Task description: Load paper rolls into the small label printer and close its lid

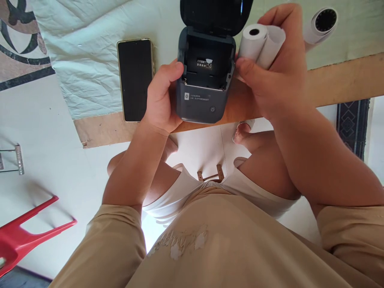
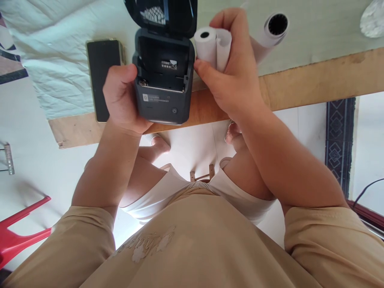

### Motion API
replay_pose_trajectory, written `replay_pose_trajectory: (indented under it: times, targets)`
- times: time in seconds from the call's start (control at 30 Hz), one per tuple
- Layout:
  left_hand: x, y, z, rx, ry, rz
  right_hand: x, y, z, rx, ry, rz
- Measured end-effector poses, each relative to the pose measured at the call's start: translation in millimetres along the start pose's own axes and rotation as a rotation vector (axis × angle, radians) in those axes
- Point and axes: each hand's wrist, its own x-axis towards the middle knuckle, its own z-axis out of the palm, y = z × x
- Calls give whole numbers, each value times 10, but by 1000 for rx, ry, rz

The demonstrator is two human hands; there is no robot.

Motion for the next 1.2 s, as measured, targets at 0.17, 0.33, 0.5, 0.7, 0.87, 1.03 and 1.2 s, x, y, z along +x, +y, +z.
replay_pose_trajectory:
  times: [0.17, 0.33, 0.5, 0.7, 0.87, 1.03, 1.2]
  targets:
    - [13, 2, -44, 9, -19, 13, -27, -44, -1, -242, 110, -122]
    - [14, 0, -53, -42, -43, 16, -54, -4, 4, -389, 72, -72]
    - [12, -2, -31, -26, -59, 10, -42, 15, -20, -474, 65, -40]
    - [16, 7, -35, 9, -38, 7, -57, 29, -70, -518, 31, -47]
    - [11, 13, -1, -24, -38, 17, -93, 28, -85, -533, 35, -95]
    - [6, 20, 9, -10, -30, 21, -78, 46, -81, -541, 52, -152]
    - [22, 12, -21, -65, -45, 16, -64, 45, -83, -565, 121, -199]
